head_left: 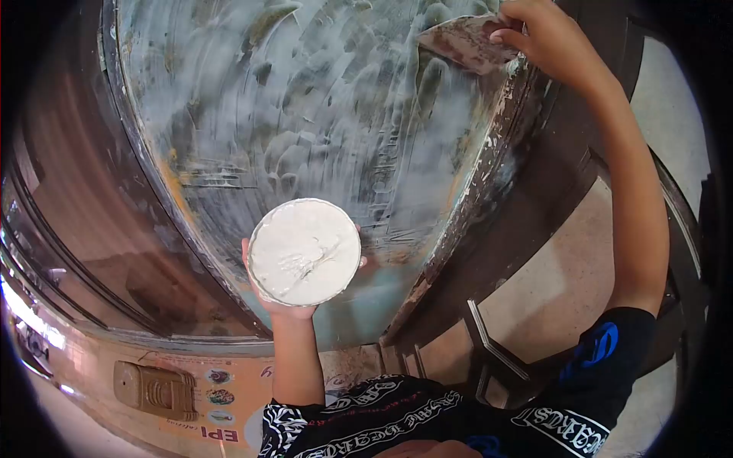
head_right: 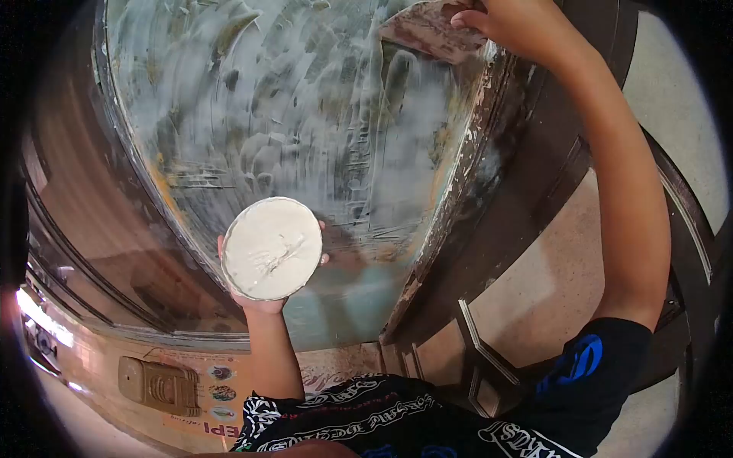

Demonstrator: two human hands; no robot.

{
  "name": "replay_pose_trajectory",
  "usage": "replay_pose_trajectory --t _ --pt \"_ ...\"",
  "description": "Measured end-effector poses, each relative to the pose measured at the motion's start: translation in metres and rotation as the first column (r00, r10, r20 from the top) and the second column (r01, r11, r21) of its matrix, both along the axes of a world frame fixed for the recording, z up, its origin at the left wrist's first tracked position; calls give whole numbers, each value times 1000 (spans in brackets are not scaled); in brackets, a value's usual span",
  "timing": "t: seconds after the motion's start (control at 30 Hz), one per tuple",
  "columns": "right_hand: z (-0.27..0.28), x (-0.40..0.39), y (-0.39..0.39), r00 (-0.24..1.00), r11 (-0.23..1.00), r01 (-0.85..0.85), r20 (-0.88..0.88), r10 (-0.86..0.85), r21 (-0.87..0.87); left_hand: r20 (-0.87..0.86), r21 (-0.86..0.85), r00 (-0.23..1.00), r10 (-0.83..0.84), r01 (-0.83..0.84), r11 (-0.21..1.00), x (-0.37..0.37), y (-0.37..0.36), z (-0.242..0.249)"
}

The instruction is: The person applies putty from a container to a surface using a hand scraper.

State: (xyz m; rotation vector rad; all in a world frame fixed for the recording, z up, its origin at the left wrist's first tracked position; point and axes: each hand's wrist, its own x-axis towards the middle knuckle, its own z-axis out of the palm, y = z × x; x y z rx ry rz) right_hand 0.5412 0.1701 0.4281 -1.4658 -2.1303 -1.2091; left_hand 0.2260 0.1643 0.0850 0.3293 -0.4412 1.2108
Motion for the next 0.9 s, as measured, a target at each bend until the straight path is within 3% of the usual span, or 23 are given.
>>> replay_pose_trajectory --t 0.03,0.1,0.17,0.2,0.3,0.33,0.37,0.47,0.57,0.63,0.67,0.7,0.73,0.77,0.8,0.87,0.9 --pt "0 1 -3 999 1000 -31 15 31 -3 0 111 999 -36 36 993 0 -1 3" --pt "-53 -12 -8 994 984 -105 -57 98 -144 36 143 997 -75 69 987 0 0 0" --pt "-119 -39 -4 964 896 157 262 -47 -415 -170 -123 977 133 -155 980 -2 2 -4" --pt "-174 -27 22 951 875 81 300 75 -477 37 -51 999 -8 10 999 -1 1 -6" --pt "-309 -25 46 945 730 59 274 179 -681 -67 -150 996 54 -63 987 0 -3 -11" --pt "-328 -26 52 933 687 79 296 204 -722 -16 -38 1000 -8 8 999 3 -8 -10" --pt "-328 -26 55 932 693 83 302 200 -716 -11 -30 1000 -10 9 999 2 -7 -11" --pt "-312 -22 68 945 819 26 281 167 -574 -105 -135 988 110 -124 983 -4 -2 -23" --pt "-227 -18 69 964 901 57 259 63 -430 -179 -206 968 174 -210 956 -6 -3 -29" --pt "-170 -14 69 967 937 74 256 17 -342 31 -97 998 56 -53 994 -5 -8 -22" --pt "-142 -18 59 970 960 77 243 -10 -268 0 62 1000 16 -16 998 -5 -11 -12" --pt "-117 -15 56 975 978 34 220 12 -207 0 60 1000 15 -15 998 -5 -10 -12" --pt "-91 -11 56 980 990 -7 197 35 -142 -72 -32 994 88 -90 995 -4 -8 -11" --pt "-62 -11 55 972 983 127 215 -97 -133 -152 -117 977 152 -170 978 -3 -7 -12" --pt "-40 -24 32 982 995 95 165 -91 -15 50 -107 998 46 -40 993 -3 -4 -16" --pt "17 -11 47 971 973 230 71 -230 6 50 -161 996 69 -60 985 0 0 -14" --pt "39 -20 29 966 968 204 131 -223 148 51 -220 994 94 -81 972 3 0 -12"
